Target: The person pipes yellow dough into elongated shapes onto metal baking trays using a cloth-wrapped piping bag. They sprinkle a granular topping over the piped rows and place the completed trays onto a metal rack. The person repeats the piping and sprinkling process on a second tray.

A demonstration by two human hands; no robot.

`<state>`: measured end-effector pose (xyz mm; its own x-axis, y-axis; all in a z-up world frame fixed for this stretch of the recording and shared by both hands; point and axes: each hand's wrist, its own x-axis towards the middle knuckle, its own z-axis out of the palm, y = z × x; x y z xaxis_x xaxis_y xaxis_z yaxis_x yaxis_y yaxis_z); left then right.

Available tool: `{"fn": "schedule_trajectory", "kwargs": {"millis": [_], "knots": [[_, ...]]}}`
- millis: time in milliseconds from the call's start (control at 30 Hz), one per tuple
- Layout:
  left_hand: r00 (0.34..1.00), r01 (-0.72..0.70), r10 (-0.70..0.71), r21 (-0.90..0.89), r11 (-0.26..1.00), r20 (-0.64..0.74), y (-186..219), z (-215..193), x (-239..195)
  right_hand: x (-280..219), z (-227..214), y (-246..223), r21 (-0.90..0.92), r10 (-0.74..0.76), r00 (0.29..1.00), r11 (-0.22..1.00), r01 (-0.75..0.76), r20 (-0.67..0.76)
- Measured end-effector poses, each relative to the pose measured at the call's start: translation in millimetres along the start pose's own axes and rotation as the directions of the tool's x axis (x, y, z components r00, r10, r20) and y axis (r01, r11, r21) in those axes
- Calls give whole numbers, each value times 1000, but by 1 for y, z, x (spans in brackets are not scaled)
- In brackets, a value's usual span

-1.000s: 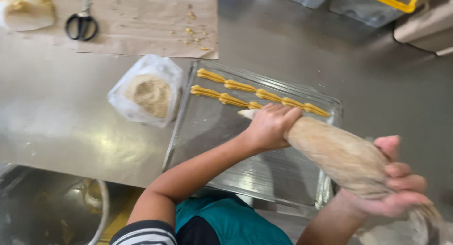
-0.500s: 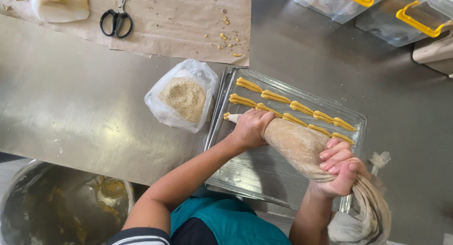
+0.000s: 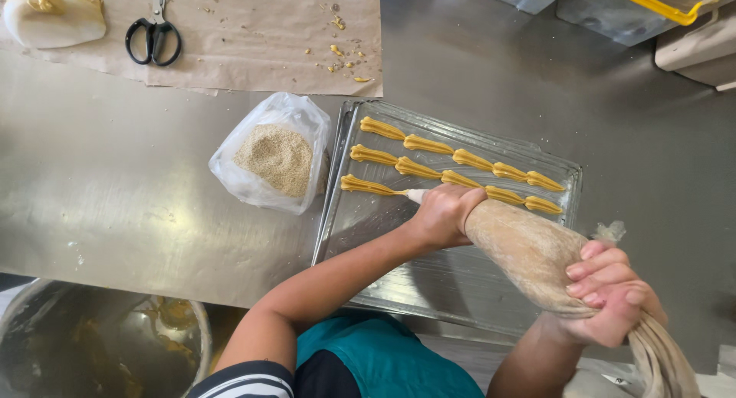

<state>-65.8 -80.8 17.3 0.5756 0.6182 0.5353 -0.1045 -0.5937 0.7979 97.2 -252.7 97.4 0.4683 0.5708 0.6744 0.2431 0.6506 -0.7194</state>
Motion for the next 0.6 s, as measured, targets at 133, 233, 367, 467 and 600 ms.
{"fn": "schedule_trajectory", "kwargs": {"millis": [133,233,367,467,600], "knots": [[999,4,-2,48,999,-43,-1,1,-4,1,-8,16,-12,-23,998,1000,24,59],[998,60,-61,56,997,9,-10,14,-9,-10,0,14,-53,65,997,996,-67,-38],[993,85,-88,33,996,84,-9,51,-8,0,-21,2,-107,33,999,994,-36,-26],[990,81,-80,-9,997,115,1,71,1,2,-42,-10,-124,-20,1000,992,19,-5],[998,-3,5,-39,999,59,15,86,7,2,-75,-21,-26,-13,1000,1000,12,-27]]}}
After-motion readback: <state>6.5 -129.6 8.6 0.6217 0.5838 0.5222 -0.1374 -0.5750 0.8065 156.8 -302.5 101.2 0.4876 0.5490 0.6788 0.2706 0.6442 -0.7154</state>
